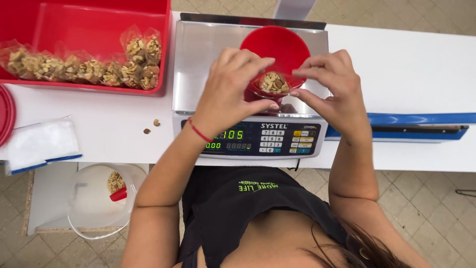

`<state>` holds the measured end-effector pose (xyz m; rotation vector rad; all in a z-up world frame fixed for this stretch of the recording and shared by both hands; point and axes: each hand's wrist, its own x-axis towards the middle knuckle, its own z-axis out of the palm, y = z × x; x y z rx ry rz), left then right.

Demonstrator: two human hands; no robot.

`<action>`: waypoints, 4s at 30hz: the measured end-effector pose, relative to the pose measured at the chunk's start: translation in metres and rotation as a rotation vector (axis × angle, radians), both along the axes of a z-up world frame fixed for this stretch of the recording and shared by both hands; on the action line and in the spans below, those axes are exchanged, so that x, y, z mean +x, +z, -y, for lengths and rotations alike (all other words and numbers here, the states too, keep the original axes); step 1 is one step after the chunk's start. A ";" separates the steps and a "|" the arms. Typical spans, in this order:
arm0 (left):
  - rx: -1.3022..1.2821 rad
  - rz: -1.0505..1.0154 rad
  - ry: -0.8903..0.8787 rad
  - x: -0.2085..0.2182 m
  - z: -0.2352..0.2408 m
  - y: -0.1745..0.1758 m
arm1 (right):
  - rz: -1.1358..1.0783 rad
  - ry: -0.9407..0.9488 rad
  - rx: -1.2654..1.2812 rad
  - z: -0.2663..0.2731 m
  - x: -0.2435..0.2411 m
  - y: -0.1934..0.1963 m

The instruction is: The person is scooping nuts from a large red bin into small plastic bags, weighing each bag on a digital scale to ensure correct weight, and then placing them back into the bin.

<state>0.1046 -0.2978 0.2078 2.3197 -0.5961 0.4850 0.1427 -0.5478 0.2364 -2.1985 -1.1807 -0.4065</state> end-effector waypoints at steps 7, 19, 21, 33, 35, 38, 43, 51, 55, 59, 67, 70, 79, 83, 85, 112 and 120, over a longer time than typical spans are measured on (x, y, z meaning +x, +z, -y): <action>0.023 -0.061 0.087 0.012 0.008 -0.009 | 0.081 0.053 0.069 -0.023 0.024 0.003; -0.680 0.085 0.096 -0.033 -0.009 0.019 | 0.102 0.322 0.396 -0.092 0.007 0.074; -0.631 0.152 0.018 -0.055 -0.023 0.026 | -0.027 0.399 0.527 -0.114 -0.014 0.075; -1.067 -0.035 0.312 -0.269 -0.123 -0.072 | -0.603 0.642 0.586 -0.277 -0.167 -0.042; -1.053 -0.023 0.444 -0.304 -0.145 -0.100 | -0.673 0.701 0.536 -0.303 -0.198 -0.068; -1.036 -0.037 0.631 -0.353 -0.162 -0.135 | -0.808 0.728 0.457 -0.335 -0.243 -0.105; -1.040 -0.084 0.830 -0.419 -0.181 -0.188 | -1.011 0.688 0.359 -0.368 -0.303 -0.151; -1.093 -0.136 1.068 -0.465 -0.201 -0.237 | -1.437 0.549 0.069 -0.389 -0.357 -0.231; -1.170 -0.205 1.080 -0.470 -0.200 -0.321 | -1.681 0.321 0.049 -0.390 -0.366 -0.290; -1.440 -0.398 1.154 -0.463 -0.197 -0.367 | -1.951 0.105 0.023 -0.389 -0.365 -0.332; -1.457 -0.501 1.267 -0.449 -0.205 -0.390 | -2.191 -0.047 0.013 -0.394 -0.355 -0.398; -1.435 -0.544 1.307 -0.444 -0.210 -0.433 | -2.251 -0.092 0.014 -0.400 -0.353 -0.417; -1.302 -0.818 1.353 -0.435 -0.249 -0.401 | -2.302 -0.163 0.012 -0.429 -0.350 -0.442; -1.294 -0.865 1.327 -0.437 -0.261 -0.397 | -2.335 -0.140 0.021 -0.440 -0.348 -0.446; -1.269 -0.864 1.323 -0.439 -0.265 -0.401 | -2.350 -0.123 0.013 -0.446 -0.346 -0.446; -1.302 -0.661 1.194 -0.437 -0.285 -0.445 | -2.101 -0.164 -0.065 -0.488 -0.347 -0.381; -1.365 -0.738 1.255 -0.434 -0.291 -0.351 | -2.163 -0.122 -0.082 -0.494 -0.346 -0.369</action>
